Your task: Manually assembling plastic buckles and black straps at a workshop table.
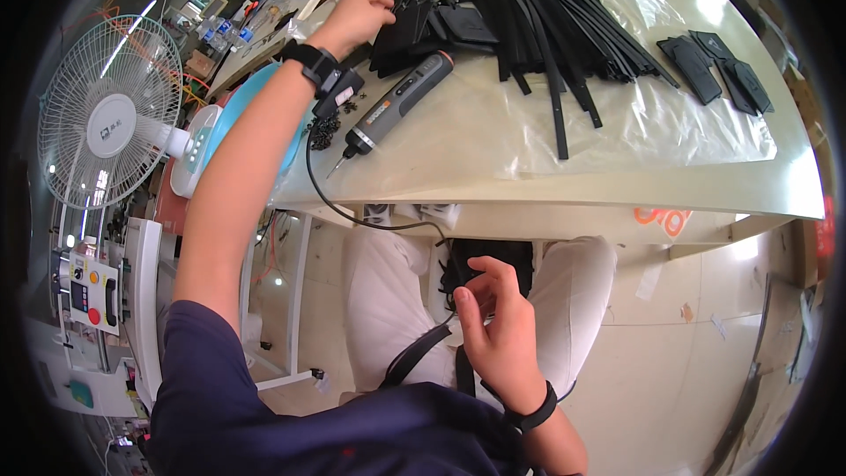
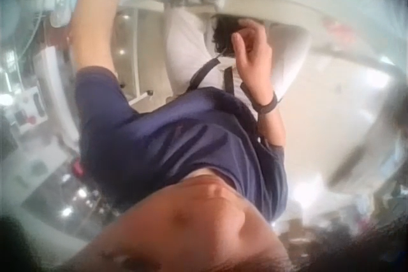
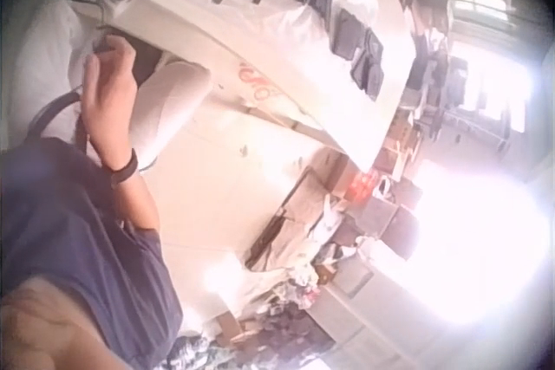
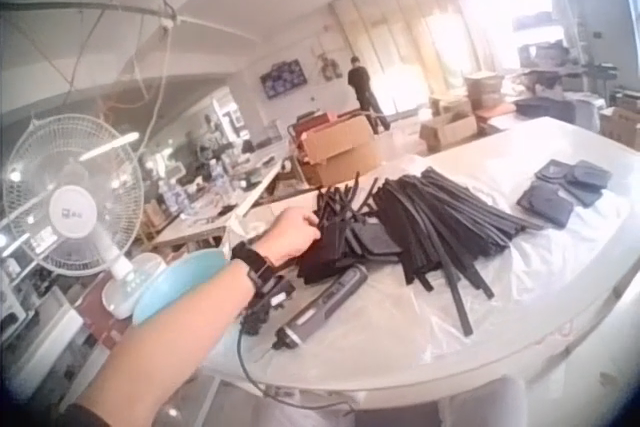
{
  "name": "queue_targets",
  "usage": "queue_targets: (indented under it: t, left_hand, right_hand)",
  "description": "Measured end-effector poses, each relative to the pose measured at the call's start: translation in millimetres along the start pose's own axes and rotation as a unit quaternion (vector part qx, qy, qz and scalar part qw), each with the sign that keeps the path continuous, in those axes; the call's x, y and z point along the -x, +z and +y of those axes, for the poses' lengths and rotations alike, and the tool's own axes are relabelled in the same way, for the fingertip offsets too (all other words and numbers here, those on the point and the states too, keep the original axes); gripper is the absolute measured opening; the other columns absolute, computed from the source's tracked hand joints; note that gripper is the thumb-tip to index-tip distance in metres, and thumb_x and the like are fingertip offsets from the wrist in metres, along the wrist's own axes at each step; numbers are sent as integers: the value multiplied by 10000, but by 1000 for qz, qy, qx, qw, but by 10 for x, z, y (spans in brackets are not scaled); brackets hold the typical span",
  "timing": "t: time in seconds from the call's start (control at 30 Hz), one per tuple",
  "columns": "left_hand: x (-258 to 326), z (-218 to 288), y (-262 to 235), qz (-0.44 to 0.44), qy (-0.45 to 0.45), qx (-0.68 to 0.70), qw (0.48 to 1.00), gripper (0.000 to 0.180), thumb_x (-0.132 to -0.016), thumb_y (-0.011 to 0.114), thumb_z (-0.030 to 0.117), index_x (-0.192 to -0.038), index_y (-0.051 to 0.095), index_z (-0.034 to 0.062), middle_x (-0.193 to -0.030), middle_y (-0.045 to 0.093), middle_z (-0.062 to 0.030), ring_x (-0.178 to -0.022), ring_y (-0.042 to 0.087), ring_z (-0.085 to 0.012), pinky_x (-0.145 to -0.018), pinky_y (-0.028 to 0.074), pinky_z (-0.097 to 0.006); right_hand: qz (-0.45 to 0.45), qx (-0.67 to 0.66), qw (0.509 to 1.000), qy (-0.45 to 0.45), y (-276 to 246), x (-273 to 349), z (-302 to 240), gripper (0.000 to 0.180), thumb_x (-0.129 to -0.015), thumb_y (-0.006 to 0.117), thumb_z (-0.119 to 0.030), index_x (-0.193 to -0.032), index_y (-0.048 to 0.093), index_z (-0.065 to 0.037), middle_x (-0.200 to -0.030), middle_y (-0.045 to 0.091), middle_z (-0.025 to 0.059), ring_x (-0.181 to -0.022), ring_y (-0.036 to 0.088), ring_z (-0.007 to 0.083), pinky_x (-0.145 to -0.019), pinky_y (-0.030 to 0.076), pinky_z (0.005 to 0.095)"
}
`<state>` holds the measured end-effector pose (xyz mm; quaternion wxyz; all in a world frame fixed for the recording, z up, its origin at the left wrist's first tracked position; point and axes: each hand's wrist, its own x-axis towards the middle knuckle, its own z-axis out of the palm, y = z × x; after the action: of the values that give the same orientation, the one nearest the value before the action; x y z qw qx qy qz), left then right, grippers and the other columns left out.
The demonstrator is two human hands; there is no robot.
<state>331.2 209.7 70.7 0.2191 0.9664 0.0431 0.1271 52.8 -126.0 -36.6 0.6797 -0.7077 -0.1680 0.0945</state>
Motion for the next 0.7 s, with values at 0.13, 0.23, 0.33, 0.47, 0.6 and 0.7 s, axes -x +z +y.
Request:
queue_targets:
  t: [0.13, 0.23, 0.33, 0.47, 0.6, 0.7]
  left_hand:
    - [280, 426, -55, 79, 108, -34, 990, 257, -866, 658, 151, -1057, 715, -12, -871, 716, -84, -755, 641, -149, -684, 500, -289]
    - [594, 760, -229, 58, 135, -5, 989, 231, -894, 634, 160, -1042, 719, 3, -838, 717, -74, -745, 642, -129, -693, 503, -287]
    - [997, 1088, -105, -22, 158, 41, 986, 232, -912, 633, 186, -1027, 715, 3, -803, 711, -67, -740, 639, -117, -687, 504, -283]
    - [1527, 1447, 93, -48, 191, 95, 976, 217, -914, 633, 176, -969, 706, -21, -706, 673, -71, -628, 595, -121, -607, 480, -289]
    - [1845, 1572, 255, -75, 178, 129, 973, 215, -912, 630, 170, -958, 703, -27, -684, 663, -71, -611, 582, -118, -593, 472, -289]
    - [1980, 1621, 356, -136, 122, 201, 962, 237, -937, 609, 169, -955, 695, -51, -742, 681, -76, -653, 609, -109, -622, 498, -275]
  right_hand:
    - [64, 14, 998, -21, -290, -60, 3, 202, -921, 617, 17, -1119, 581, 16, -780, 613, 54, -643, 571, 108, -600, 467, 245]
    - [111, 129, 981, -96, -527, -285, -175, 139, -905, 631, 22, -1043, 620, 13, -790, 609, 61, -649, 573, 123, -582, 464, 254]
    - [178, 237, 941, -165, -723, -665, -384, 96, -900, 654, -34, -994, 644, -12, -876, 624, 71, -721, 611, 186, -609, 486, 292]
    - [240, 417, 857, -186, -756, -1060, -271, 108, -894, 679, -129, -941, 646, -38, -934, 630, 65, -812, 629, 245, -664, 505, 349]
    - [244, 505, 814, -152, -712, -1185, -221, 140, -866, 688, -200, -862, 631, -72, -904, 614, 64, -876, 618, 271, -694, 508, 407]
    - [237, 517, 817, -97, -733, -1077, -313, 139, -873, 671, -186, -865, 624, -55, -886, 628, 69, -806, 627, 284, -668, 504, 407]
